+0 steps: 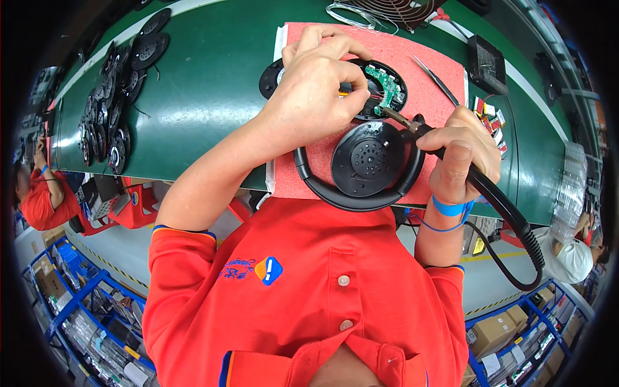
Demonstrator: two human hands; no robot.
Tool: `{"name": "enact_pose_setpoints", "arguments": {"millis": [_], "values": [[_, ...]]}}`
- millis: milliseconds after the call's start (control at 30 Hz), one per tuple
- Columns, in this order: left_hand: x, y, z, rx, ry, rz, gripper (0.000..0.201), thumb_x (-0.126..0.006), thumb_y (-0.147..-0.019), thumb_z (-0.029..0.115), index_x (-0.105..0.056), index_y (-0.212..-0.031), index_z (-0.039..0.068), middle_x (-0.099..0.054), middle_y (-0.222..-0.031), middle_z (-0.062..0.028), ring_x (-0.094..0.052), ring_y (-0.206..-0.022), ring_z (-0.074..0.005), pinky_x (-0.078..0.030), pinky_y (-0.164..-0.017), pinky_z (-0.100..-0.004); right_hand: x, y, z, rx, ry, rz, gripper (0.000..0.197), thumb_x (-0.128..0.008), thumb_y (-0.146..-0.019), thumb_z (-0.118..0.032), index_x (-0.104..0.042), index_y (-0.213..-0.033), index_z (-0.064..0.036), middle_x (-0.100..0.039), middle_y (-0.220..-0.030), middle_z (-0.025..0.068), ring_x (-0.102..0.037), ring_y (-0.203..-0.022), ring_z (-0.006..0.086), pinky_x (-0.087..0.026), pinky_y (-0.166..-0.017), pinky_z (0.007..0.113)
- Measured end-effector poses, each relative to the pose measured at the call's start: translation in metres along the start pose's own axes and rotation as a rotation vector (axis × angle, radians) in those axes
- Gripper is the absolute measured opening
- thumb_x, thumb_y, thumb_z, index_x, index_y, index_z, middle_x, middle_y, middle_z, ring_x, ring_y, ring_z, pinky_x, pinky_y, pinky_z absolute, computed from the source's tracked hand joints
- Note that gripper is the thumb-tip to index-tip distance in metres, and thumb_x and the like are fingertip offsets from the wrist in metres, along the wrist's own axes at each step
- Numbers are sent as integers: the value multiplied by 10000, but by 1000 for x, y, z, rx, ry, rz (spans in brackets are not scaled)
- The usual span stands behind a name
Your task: Soldering wires onto a printed circuit board inside a headphone ear cup.
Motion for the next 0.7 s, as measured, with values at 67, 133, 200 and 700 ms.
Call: {"name": "enact_pose_setpoints", "arguments": {"millis": [67,133,200,700], "values": [[0,0,-1,5,6,3,74,-664,-718,127,-677,-707,55,-617,-1110,-21,-449,-1139,-258,-294,-1001,-401,0,1,0,1,1,-3,315,-549,-888,-204,-624,-641,-22,-591,-551,51,-453,-458,160,-358,-448,276],[-1,0,-1,9,7,1,75,-663,-718,127,-677,-708,54,-616,-1110,-21,-449,-1139,-258,-294,-1002,-401,3,2,-1,5,-8,11,328,-539,-895,-206,-621,-637,-20,-596,-557,50,-451,-457,159,-354,-449,274],[0,0,-1,12,8,0,76,-663,-717,127,-677,-708,53,-616,-1111,-22,-449,-1139,-259,-293,-1004,-402,3,2,-3,-18,27,33,427,-485,-933,-273,-597,-618,-7,-573,-543,60,-429,-473,154,-313,-453,280],[-2,0,3,-76,-51,-80,56,-694,-711,133,-690,-757,101,-589,-1154,2,-402,-1201,-288,-255,-1014,-457,6,3,2,1,5,17,315,-532,-900,-186,-609,-645,-18,-613,-578,54,-463,-468,160,-362,-457,274]]}}
Point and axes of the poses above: each hand's wrist, its own y-axis away from the middle knuckle, its own x-axis out of the back of the hand, z = x × y, the point moved 10 cm from there along -y, towards the middle knuckle
